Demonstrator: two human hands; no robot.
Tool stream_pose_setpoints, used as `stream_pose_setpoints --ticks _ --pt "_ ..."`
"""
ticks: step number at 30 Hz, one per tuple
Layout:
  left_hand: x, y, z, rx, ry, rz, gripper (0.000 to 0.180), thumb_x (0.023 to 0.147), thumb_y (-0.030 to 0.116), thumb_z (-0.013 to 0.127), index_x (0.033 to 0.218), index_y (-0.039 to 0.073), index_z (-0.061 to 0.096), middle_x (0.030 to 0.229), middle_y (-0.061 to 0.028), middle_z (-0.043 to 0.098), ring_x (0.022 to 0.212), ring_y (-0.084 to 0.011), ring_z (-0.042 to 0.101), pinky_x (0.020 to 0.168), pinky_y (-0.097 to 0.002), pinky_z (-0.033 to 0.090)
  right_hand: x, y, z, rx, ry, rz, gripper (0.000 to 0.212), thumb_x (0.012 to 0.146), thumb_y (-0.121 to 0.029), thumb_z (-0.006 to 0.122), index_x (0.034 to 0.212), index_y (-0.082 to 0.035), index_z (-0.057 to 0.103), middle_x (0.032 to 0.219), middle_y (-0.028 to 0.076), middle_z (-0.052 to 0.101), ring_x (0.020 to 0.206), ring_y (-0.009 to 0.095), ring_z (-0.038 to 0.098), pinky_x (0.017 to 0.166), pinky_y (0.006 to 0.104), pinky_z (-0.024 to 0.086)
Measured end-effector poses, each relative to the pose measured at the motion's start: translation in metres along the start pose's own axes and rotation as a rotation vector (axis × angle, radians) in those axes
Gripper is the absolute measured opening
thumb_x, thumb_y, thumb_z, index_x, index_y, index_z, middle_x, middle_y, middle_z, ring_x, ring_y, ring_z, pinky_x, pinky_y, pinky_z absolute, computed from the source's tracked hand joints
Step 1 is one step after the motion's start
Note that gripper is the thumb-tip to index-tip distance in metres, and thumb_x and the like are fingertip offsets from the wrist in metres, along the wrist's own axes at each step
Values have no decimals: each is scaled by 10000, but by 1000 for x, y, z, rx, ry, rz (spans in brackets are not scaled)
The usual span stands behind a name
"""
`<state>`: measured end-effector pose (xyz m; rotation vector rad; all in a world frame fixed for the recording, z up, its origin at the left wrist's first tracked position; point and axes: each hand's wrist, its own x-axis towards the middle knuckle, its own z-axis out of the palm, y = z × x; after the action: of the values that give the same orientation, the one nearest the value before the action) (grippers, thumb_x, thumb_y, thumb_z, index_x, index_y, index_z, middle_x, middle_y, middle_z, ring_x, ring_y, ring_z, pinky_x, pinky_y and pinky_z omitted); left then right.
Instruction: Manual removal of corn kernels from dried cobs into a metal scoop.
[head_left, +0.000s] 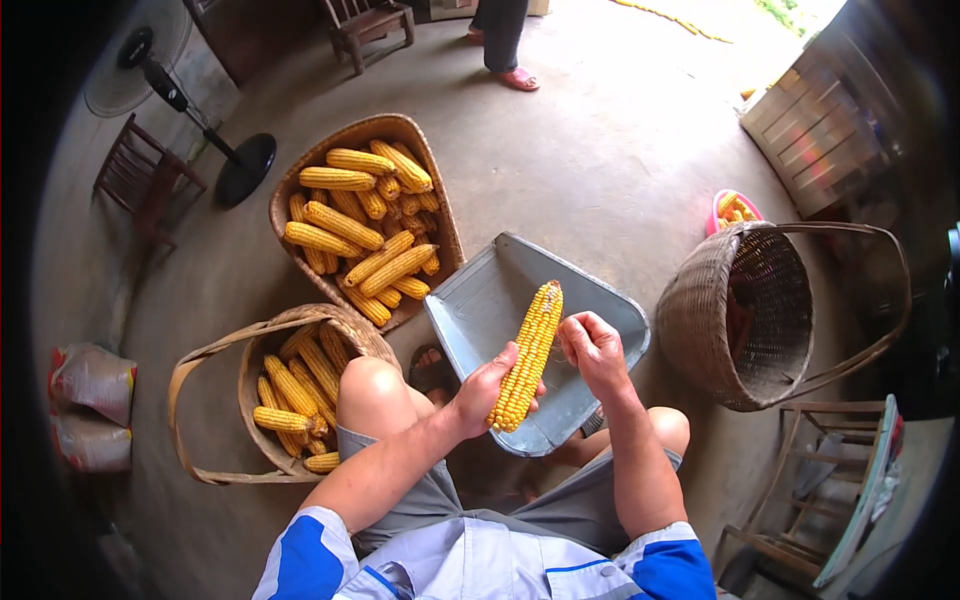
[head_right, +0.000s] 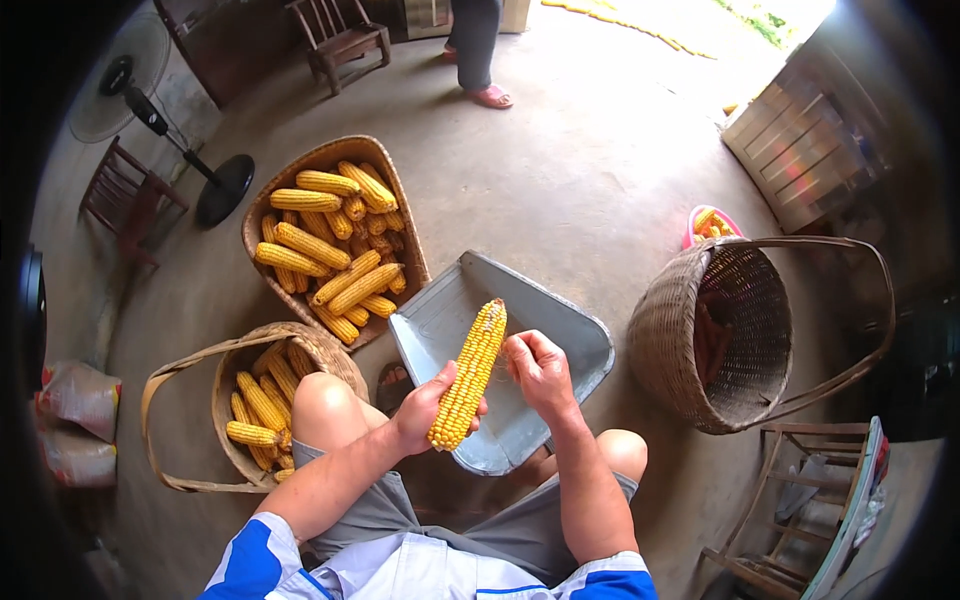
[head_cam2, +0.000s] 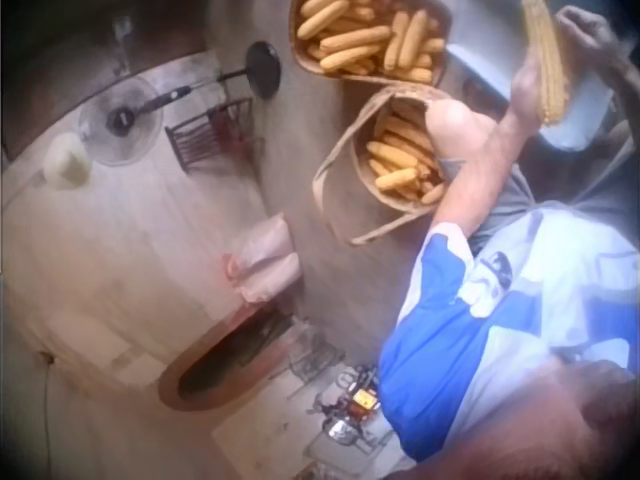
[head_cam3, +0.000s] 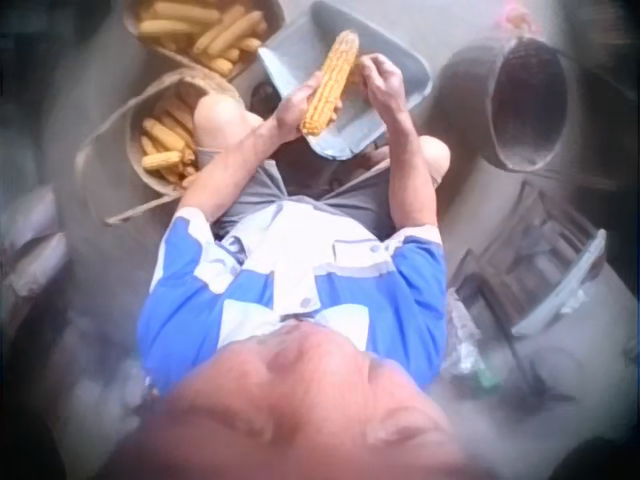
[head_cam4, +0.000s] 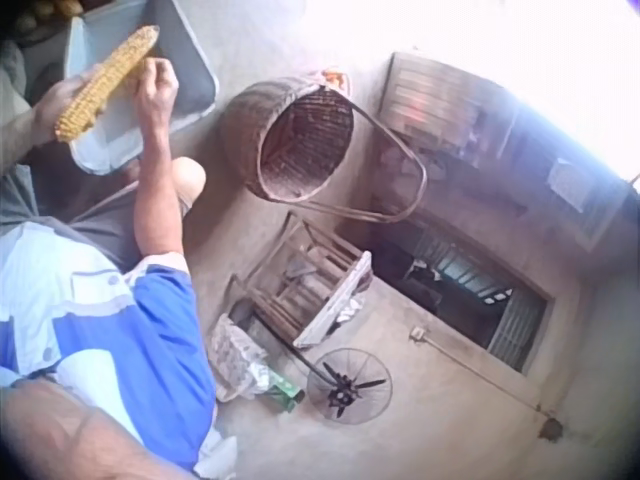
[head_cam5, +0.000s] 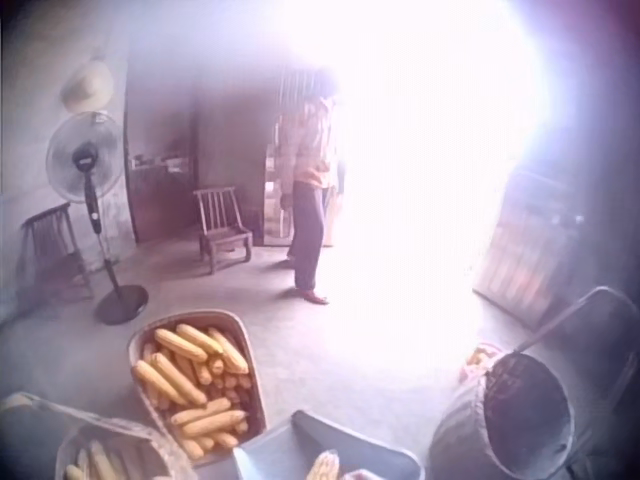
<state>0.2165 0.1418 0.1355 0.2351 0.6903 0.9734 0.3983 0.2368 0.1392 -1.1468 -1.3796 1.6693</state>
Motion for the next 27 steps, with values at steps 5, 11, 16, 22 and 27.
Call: stream_pose_setpoints --ticks 5,11,16,22,27 --pt "1 -1 -1 -42 4 17 549 1052 517 276 1239 52 501 912 -126 668 739 -198 674 693 -308 564 15 8 -7 56 298 -61 170 1010 -175 579 903 -48 614 651 -23 556 543 43 471 489 198 387" --pt "-11 -5 6 -94 -29 54 665 1040 561 206 1278 11 494 916 -143 667 734 -227 677 684 -336 563 -16 0 8 141 82 -85 402 1014 -185 562 1361 -11 456 1277 115 560 787 102 628 683 238 506" --pt "-13 -10 6 -50 -158 -38 621 1042 554 211 1290 68 507 911 -142 666 706 -215 688 640 -325 577 -37 3 1 -35 -275 30 327 1027 -229 542 1297 -45 530 1024 37 630 797 84 570 699 265 503" --pt "-12 -6 2 -8 -127 -183 659 1038 559 217 1231 10 528 867 -163 657 646 -236 675 580 -341 555 -50 -7 -6 -200 -87 -270 243 1036 -196 528 913 -8 623 736 -20 580 673 60 512 610 239 458" --pt "-7 -20 -3 129 -81 -183 680 1031 575 236 1213 -15 521 867 -156 661 655 -227 673 589 -331 551 -57 -24 -24 595 10 -354 256 1040 -247 517 867 -63 562 639 -13 457 529 89 359 500 258 320"
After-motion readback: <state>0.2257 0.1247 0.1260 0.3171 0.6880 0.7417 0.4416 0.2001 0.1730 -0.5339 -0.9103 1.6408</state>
